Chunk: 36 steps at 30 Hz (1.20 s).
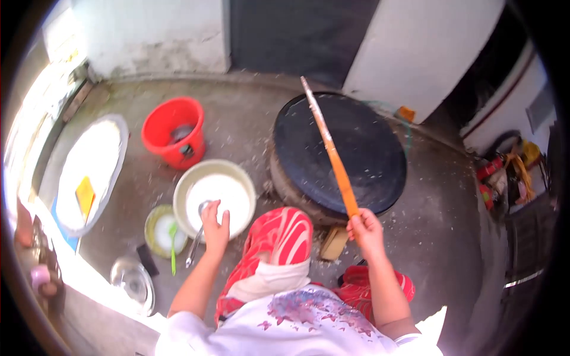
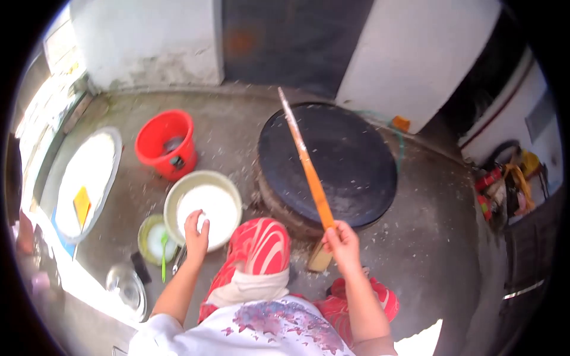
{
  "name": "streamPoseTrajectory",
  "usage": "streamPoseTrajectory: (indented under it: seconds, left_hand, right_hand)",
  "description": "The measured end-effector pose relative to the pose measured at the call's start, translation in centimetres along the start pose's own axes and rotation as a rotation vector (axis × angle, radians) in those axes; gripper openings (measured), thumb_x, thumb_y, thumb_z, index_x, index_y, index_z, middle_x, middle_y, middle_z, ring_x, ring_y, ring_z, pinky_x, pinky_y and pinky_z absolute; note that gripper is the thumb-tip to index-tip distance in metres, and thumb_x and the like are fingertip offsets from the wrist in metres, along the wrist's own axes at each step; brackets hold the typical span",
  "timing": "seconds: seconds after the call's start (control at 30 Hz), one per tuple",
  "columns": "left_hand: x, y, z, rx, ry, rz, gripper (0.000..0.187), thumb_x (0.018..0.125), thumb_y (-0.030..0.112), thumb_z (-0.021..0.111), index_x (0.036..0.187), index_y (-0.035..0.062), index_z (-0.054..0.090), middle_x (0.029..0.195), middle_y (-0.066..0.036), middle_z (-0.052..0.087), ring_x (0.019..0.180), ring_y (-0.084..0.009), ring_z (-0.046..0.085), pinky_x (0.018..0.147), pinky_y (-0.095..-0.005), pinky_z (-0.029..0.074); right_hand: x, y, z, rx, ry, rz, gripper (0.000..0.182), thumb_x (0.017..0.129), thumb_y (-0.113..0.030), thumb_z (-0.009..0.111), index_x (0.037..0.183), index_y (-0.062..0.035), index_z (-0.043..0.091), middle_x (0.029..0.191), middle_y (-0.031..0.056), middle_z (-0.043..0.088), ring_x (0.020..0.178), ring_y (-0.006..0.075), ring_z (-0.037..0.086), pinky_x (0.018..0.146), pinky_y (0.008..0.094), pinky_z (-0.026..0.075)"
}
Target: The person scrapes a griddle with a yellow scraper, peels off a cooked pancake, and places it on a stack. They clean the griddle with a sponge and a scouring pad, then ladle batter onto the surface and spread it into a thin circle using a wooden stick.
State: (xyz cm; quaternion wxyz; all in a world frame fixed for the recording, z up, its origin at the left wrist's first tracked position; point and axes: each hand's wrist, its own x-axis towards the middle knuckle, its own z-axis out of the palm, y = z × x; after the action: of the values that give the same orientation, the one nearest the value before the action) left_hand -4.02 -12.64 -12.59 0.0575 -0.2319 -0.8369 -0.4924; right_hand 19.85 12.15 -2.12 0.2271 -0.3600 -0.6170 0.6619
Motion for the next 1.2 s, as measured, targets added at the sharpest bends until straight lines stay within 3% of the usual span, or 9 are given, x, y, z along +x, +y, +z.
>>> streamPoseTrajectory:
  seconds: [0.13, 0.27, 0.33, 0.47, 0.5, 0.53, 0.6, 0.9, 1.2]
  left_hand:
    - [-3.7, -9.9, -3.7, 0.502, 0.342, -0.355, 0.044, 0.076, 0.022, 0.059, 0.113, -0.0013, 0.050, 0.115, -0.021, 0.047, 0.109, -0.0348, 0.042, 0.093, -0.0399, 0.032]
    - [-5.6, -17.0, -6.7, 0.021, 0.604, -0.817, 0.048, 0.075, 0.020, 0.058, 0.114, -0.0060, 0.048, 0.108, -0.022, 0.052, 0.103, -0.0301, 0.049, 0.089, -0.0365, 0.036]
    - [-4.3, -14.8, -7.9, -0.373, 0.470, -1.262, 0.047, 0.074, 0.018, 0.058, 0.113, -0.0053, 0.050, 0.103, -0.018, 0.055, 0.094, -0.0248, 0.053, 0.084, -0.0320, 0.039]
    - [-2.1, -19.7, -8.5, -0.099, 0.188, -0.912, 0.038, 0.074, 0.018, 0.058, 0.105, -0.0024, 0.051, 0.090, -0.012, 0.053, 0.081, -0.0188, 0.051, 0.070, -0.0298, 0.041]
    - [-1.0, -20.9, -9.2, -0.218, -0.042, -1.208, 0.035, 0.075, 0.019, 0.057, 0.103, -0.0010, 0.048, 0.093, -0.014, 0.053, 0.085, -0.0236, 0.052, 0.070, -0.0318, 0.044]
    - [-1.0, -21.5, -8.9, -0.213, -0.052, -1.207, 0.035, 0.075, 0.019, 0.057, 0.103, -0.0010, 0.048, 0.093, -0.014, 0.053, 0.085, -0.0236, 0.052, 0.070, -0.0318, 0.044]
    - [-1.5, -23.0, -7.7, -0.827, -0.211, -1.556, 0.033, 0.078, 0.017, 0.055, 0.104, 0.0002, 0.046, 0.098, -0.017, 0.053, 0.086, -0.0269, 0.053, 0.075, -0.0347, 0.046]
    - [-4.1, -23.5, -3.0, -1.090, -0.125, -1.212, 0.046, 0.080, 0.012, 0.053, 0.123, 0.0119, 0.037, 0.111, -0.009, 0.053, 0.091, -0.0232, 0.057, 0.071, -0.0384, 0.053]
    - [1.2, -21.2, 3.8, -1.251, -0.029, -1.088, 0.024, 0.079, 0.005, 0.050, 0.102, 0.0063, 0.047, 0.089, -0.008, 0.058, 0.075, -0.0203, 0.059, 0.065, -0.0383, 0.052]
  right_hand:
    - [1.5, 1.2, 0.4, -0.164, -0.086, 0.016, 0.018, 0.087, -0.012, 0.053, 0.101, -0.0010, 0.054, 0.064, -0.0017, 0.051, 0.052, 0.0039, 0.046, 0.047, 0.0174, 0.036]
    - [2.5, 2.0, 2.0, -0.218, -0.163, 0.098, 0.015, 0.088, -0.014, 0.052, 0.098, -0.0031, 0.055, 0.061, -0.0028, 0.050, 0.050, 0.0028, 0.044, 0.046, 0.0160, 0.034]
    - [3.0, 2.7, 2.7, -0.216, -0.191, 0.137, 0.015, 0.088, -0.014, 0.052, 0.098, -0.0027, 0.054, 0.061, -0.0027, 0.050, 0.050, 0.0031, 0.044, 0.046, 0.0161, 0.033]
    - [3.3, 4.0, 3.7, -0.198, -0.212, 0.183, 0.017, 0.088, -0.014, 0.052, 0.099, -0.0016, 0.054, 0.062, -0.0024, 0.050, 0.051, 0.0036, 0.044, 0.047, 0.0163, 0.034]
    - [3.4, 4.2, 3.9, -0.186, -0.212, 0.194, 0.017, 0.088, -0.014, 0.052, 0.099, -0.0013, 0.053, 0.062, -0.0022, 0.051, 0.051, 0.0037, 0.044, 0.047, 0.0164, 0.034]
    - [3.5, 4.4, 4.0, -0.183, -0.203, 0.199, 0.017, 0.088, -0.014, 0.052, 0.099, -0.0013, 0.053, 0.062, -0.0022, 0.051, 0.051, 0.0037, 0.044, 0.047, 0.0164, 0.034]
    - [3.8, 4.9, 4.0, -0.152, -0.242, 0.225, 0.018, 0.087, -0.014, 0.053, 0.100, -0.0018, 0.054, 0.063, -0.0020, 0.051, 0.053, 0.0034, 0.045, 0.049, 0.0166, 0.035]
    - [4.1, 4.8, 5.1, -0.130, -0.165, 0.332, 0.016, 0.088, -0.013, 0.052, 0.100, -0.0016, 0.053, 0.064, -0.0018, 0.052, 0.054, 0.0039, 0.046, 0.049, 0.0168, 0.035]
    - [5.5, 4.7, 6.0, -0.111, -0.215, 0.347, 0.016, 0.088, -0.012, 0.050, 0.100, -0.0009, 0.052, 0.065, -0.0007, 0.052, 0.054, 0.0046, 0.045, 0.050, 0.0178, 0.035]
